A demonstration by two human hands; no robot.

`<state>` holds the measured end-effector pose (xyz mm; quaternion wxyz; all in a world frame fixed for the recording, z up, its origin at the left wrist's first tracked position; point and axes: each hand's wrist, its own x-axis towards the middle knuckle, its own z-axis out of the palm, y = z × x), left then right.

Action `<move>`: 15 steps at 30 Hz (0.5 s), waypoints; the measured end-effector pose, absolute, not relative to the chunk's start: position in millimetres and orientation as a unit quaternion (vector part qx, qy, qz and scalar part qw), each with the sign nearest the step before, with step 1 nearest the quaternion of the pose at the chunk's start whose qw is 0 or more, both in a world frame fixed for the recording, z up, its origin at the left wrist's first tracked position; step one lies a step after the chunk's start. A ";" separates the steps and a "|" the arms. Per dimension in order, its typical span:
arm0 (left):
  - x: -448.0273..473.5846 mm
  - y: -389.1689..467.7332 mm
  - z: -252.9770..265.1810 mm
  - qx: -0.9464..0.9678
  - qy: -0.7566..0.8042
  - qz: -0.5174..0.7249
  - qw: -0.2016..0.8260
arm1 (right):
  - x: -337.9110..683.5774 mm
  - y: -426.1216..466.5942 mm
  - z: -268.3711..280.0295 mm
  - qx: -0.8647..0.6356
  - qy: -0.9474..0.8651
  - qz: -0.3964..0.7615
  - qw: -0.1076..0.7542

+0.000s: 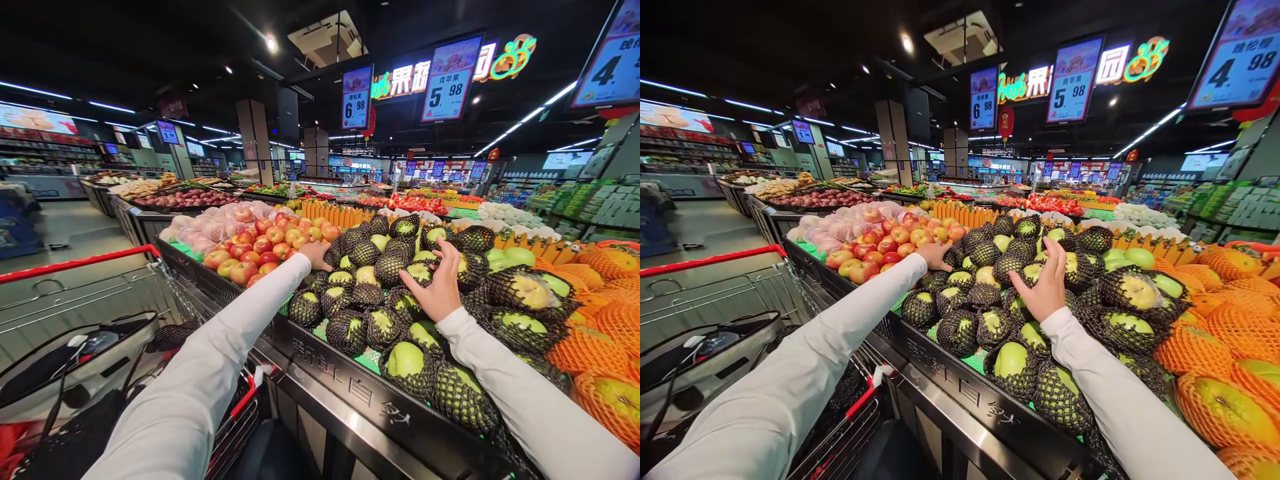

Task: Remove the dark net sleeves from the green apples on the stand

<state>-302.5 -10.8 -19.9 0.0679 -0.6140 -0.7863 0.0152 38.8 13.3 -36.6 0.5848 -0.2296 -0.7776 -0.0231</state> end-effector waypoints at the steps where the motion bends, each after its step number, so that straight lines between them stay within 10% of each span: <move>1: -300.2 -8.8 -23.5 -0.615 -0.786 0.012 0.068 | 38.8 13.5 -36.6 -0.230 -0.778 -0.022 0.584; 15: -303.7 23.1 -29.9 -0.660 -0.746 -0.022 -0.081 | 39.1 11.3 -36.2 -0.234 -0.788 -0.021 0.569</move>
